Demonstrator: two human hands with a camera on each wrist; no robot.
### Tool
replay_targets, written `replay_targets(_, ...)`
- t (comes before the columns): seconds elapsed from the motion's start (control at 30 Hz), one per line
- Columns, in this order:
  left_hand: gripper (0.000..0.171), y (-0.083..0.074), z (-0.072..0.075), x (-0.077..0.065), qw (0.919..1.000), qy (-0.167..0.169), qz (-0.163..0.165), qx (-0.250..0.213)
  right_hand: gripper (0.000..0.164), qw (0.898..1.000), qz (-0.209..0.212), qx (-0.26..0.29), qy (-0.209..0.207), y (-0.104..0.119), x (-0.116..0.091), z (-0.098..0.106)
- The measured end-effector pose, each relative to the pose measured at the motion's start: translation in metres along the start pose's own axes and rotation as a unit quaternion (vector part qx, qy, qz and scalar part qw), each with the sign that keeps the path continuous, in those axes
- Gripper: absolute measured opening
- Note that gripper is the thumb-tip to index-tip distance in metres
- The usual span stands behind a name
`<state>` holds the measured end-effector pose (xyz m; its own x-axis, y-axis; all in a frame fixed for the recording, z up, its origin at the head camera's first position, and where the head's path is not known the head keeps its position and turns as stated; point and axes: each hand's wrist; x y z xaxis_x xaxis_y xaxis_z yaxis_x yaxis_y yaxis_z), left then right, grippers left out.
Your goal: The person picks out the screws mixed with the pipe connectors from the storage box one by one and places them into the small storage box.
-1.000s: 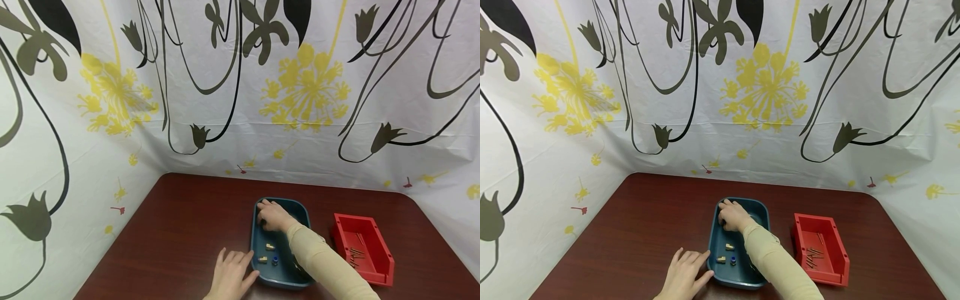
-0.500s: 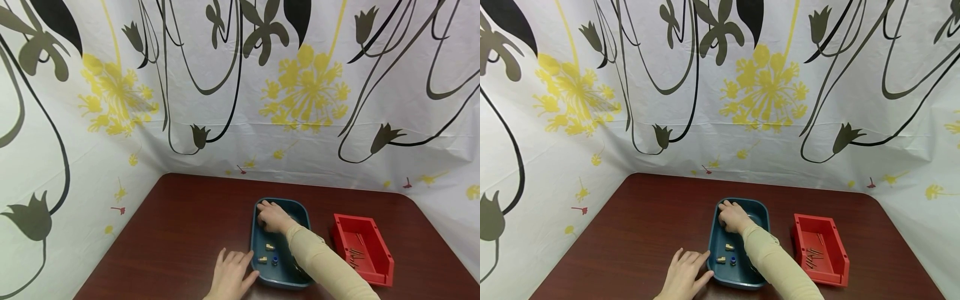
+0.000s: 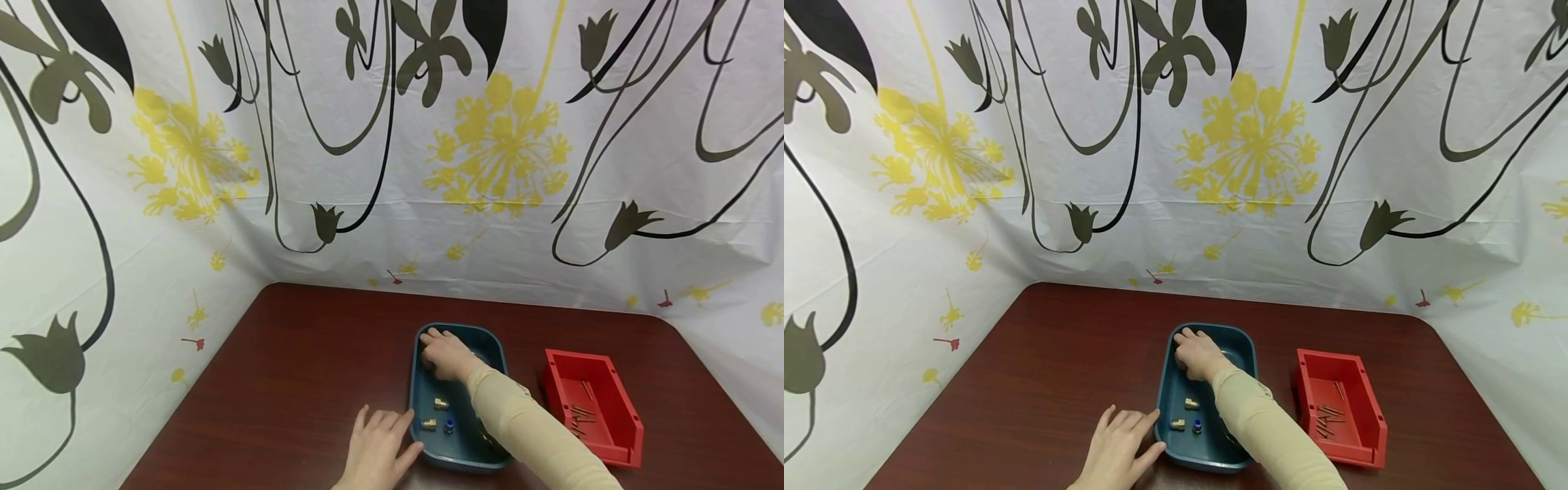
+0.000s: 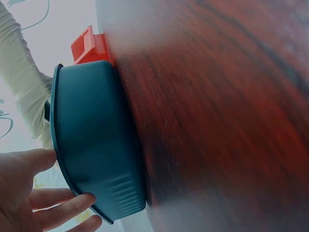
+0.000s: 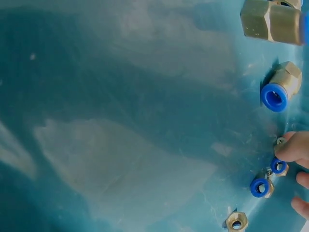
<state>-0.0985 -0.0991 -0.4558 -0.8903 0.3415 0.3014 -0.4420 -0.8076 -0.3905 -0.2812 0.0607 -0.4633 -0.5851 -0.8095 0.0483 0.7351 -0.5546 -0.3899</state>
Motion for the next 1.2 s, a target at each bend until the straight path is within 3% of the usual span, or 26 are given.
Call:
replay_targets(0.87,0.042,0.000,-0.001,0.000,1.0000,0.000,0.002,-0.002,0.022,1.000,0.001,-0.010,0.011,0.001,0.001,0.003)
replay_targets(1.2,0.042,0.000,-0.001,0.000,1.0000,-0.002,0.001,0.001,0.022,1.000,0.006,-0.019,-0.009,-0.003,0.001,0.010)
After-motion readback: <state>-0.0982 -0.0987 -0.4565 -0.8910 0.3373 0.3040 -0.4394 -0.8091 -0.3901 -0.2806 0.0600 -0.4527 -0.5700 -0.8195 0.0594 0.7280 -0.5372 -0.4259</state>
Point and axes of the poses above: each hand's wrist, its own x-axis towards the middle knuckle, its own z-axis out of the back of the hand, y = z × x, and after that the axes turned 13 degrees about -x, right-handed
